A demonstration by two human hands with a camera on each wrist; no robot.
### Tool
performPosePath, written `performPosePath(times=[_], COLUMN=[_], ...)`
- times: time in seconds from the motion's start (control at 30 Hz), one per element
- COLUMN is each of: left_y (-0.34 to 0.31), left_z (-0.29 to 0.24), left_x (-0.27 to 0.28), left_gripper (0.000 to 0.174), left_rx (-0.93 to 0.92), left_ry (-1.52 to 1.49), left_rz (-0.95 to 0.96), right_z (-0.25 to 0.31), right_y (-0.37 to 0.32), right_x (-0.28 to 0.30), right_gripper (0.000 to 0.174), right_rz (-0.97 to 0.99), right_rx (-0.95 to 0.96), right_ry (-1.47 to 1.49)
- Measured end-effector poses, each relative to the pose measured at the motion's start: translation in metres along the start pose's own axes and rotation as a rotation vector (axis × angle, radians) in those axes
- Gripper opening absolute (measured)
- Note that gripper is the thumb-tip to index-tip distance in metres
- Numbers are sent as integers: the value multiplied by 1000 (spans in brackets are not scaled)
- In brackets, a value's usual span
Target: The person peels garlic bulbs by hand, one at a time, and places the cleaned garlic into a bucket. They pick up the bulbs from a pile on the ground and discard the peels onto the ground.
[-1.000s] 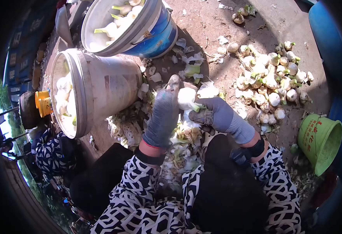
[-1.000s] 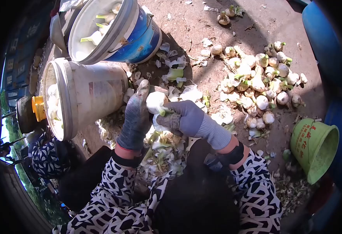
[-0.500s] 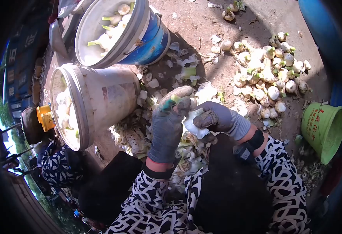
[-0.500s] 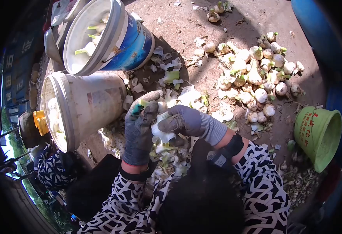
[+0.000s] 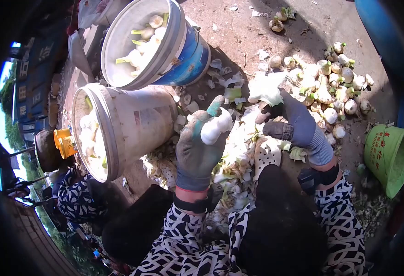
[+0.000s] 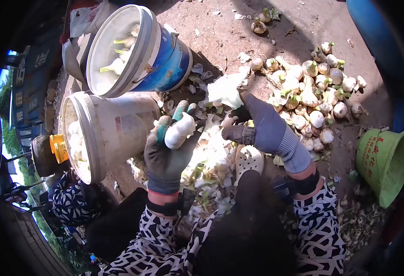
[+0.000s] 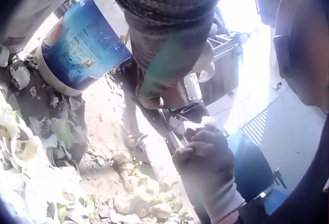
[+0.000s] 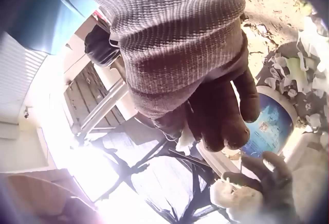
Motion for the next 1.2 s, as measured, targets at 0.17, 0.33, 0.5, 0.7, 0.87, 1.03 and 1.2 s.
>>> performPosePath(times=[0.17, 0.33, 0.5, 0.7, 0.87, 1.03, 1.2], left_y=[-13, -9, -4, 9, 5, 7, 42], left_z=[-13, -16, -1, -5, -8, -8, -101], left_x=[-12, -12, -17, 36, 66, 43, -62], left_gripper=[26, 11, 25, 36, 29, 32, 62], left_rx=[-522, -328, -58, -132, -25, 19, -193], left_ry=[1570, 1240, 337, -81, -187, -70, -78], left_rz=[19, -69, 31, -483, -614, -662, -82], right_z=[27, 2, -45, -4, 3, -80, -96], right_y=[16, 23, 13, -13, -36, -34, -47], right_x=[-48, -50, -64, -35, -3, -64, -7], right_gripper=[59, 48, 25, 23, 32, 34, 20], right_rz=[-90, -82, 91, 353, 178, 657, 138], right_rx=[210, -73, 217, -320, -135, -209, -189], right_ry=[-355, -76, -570, 246, 970, -1124, -1056])
Point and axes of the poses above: each hand's wrist, its own y-axis towards the middle knuckle, its own x-axis out of the back of the hand, z = x × y, the point moved 5 cm from there along y, towards the middle knuckle, and after that the axes turned 3 degrees about -y, right-handed, at the moved point
